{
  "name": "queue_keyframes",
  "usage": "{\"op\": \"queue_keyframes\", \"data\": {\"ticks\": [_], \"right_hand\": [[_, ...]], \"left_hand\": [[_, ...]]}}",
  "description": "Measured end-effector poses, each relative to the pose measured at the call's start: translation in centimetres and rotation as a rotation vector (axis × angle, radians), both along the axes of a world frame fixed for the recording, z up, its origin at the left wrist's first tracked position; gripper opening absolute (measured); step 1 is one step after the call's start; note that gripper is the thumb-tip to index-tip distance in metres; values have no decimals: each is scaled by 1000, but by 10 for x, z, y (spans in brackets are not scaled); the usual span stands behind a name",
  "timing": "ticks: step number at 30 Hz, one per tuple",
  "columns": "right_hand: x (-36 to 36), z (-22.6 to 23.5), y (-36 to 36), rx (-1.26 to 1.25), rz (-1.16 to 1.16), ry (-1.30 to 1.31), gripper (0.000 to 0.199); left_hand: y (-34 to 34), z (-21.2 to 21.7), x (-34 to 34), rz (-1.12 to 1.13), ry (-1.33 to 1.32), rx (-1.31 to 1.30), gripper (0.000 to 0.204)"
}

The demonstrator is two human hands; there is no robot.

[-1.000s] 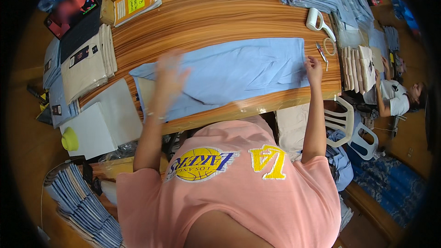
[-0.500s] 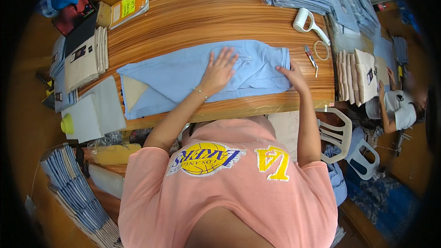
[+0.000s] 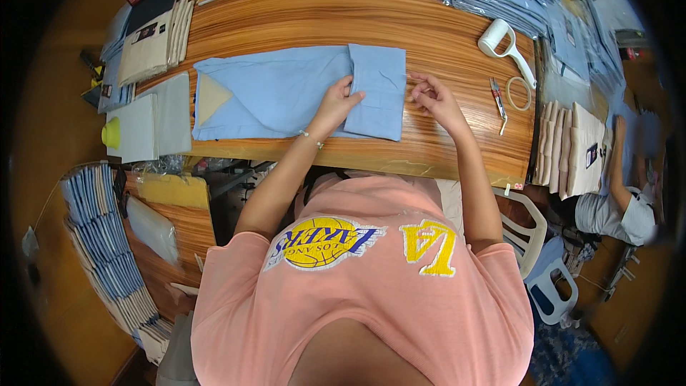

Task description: The person lays a shirt flat on a table, uses a cardboard template to fold the sleeves and body, applies stickers and tags, and then places the folded shirt into a plastic bag.

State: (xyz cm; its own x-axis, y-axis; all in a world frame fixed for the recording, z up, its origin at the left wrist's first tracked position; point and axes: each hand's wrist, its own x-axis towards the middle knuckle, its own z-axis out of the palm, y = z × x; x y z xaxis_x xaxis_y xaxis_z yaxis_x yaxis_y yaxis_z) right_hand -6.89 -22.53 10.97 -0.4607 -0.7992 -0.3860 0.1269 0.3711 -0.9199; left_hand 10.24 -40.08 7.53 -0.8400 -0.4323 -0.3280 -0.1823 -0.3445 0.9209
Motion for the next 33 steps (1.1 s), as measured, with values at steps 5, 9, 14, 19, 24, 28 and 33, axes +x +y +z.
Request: {"op": "queue_keyframes", "data": {"ticks": [5,9,14,19,24,28,33], "right_hand": [[4,-13,-14,-77,96,517,30],[-4,-12,-23,-47,169,970,40],[-41,-19,-41,-311,519,1362,54],[-41,-1,-95,-438,1014,1595,49],[-29,35,-84,-153,1289,1247,31],[0,103,-97,286,1452,688,35],[-18,90,-162,153,1072,414,44]], "left_hand": [[1,30,10,38,-215,-683,56],[51,42,20,-34,-98,-1224,78],[91,-3,7,-118,-330,-1342,84],[92,-15,15,-92,-309,-1336,76],[101,10,52,-26,-147,-799,54],[80,43,100,-42,1,70,48],[-32,82,94,61,-54,115,55]]}}
